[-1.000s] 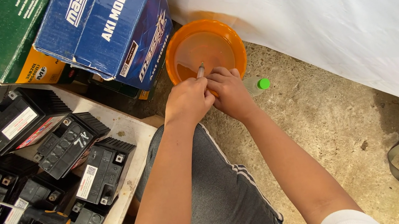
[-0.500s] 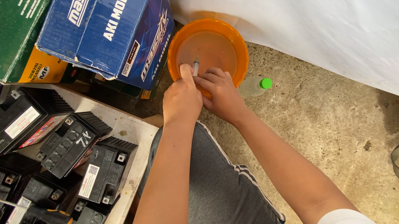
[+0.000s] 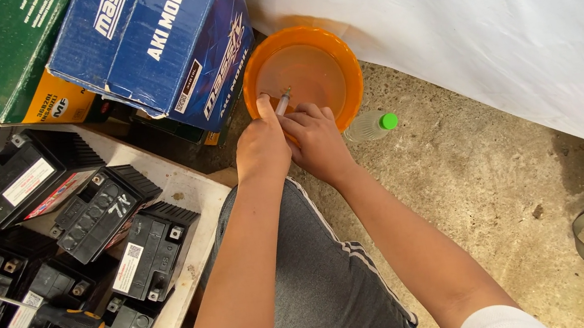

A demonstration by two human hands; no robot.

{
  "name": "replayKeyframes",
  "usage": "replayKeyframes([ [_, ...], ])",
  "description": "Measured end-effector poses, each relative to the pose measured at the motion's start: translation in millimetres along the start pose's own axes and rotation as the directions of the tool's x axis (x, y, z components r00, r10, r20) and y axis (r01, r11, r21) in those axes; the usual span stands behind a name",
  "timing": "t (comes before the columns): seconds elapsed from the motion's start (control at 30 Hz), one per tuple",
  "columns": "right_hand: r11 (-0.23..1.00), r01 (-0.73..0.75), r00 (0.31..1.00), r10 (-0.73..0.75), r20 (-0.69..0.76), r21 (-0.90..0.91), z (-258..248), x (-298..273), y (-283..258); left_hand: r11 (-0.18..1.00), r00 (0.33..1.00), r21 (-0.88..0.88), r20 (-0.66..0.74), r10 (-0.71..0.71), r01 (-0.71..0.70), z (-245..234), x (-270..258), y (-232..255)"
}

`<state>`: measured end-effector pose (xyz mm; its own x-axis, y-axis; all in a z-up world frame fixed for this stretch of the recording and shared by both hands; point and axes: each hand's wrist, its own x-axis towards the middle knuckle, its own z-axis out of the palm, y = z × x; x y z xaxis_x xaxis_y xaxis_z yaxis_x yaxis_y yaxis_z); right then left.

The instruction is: Refilling lead-acid battery cells with electrolyte using a syringe

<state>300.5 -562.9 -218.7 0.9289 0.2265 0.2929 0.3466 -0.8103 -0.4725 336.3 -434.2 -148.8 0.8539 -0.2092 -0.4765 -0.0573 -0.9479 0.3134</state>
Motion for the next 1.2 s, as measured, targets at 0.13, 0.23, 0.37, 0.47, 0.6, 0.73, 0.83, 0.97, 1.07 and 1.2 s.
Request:
replayKeyframes([
  [0.13, 0.998, -0.01, 1.0, 0.011, 0.007, -0.062, 2, 1, 1, 0.999, 1.0, 0.03, 0.0, 0.027, -0.027, 9, 8, -4],
  [0.23, 0.997, -0.025, 1.0, 0.025, 0.002, -0.076, 2, 2, 0, 0.998, 0.999, 0.037, 0.008, 0.044, -0.044, 7, 7, -4],
  [0.37, 0.995, -0.029, 1.0, 0.03, 0.002, -0.097, 1, 0, -1, 0.996, 0.999, -0.089, 0.021, 0.032, -0.03, 0, 1, -2],
  [0.47, 0.992, -0.047, 0.999, 0.046, -0.008, -0.117, -4, 1, -6, 0.992, 0.999, -0.12, 0.023, 0.037, -0.034, 5, 3, -4],
  [0.6, 0.987, -0.067, 0.998, 0.064, -0.024, -0.147, -2, 1, -2, 0.99, 0.999, -0.136, 0.006, 0.034, -0.032, 7, 4, -5],
  [0.73, 0.987, -0.077, 0.997, 0.073, -0.036, -0.139, -5, 5, -5, 0.998, 0.999, -0.043, -0.018, 0.051, -0.052, 21, 9, -10],
  [0.83, 0.986, -0.074, 0.997, 0.069, -0.042, -0.149, -4, 5, -3, 0.996, 0.997, -0.056, -0.044, 0.062, -0.065, 28, 14, -14],
  [0.97, 0.988, -0.076, 0.996, 0.071, -0.045, -0.135, -6, 6, -4, 0.997, 0.995, 0.009, -0.055, 0.078, -0.077, 32, 13, -15],
  [1.07, 0.989, -0.063, 0.997, 0.058, -0.045, -0.134, -6, 9, -1, 0.998, 0.997, -0.011, -0.055, 0.061, -0.062, 32, 14, -15],
  [1.2, 0.989, -0.029, 0.997, 0.019, -0.069, -0.145, 1, 8, 8, 0.998, 0.995, -0.017, -0.07, 0.066, -0.067, 31, 13, -14],
])
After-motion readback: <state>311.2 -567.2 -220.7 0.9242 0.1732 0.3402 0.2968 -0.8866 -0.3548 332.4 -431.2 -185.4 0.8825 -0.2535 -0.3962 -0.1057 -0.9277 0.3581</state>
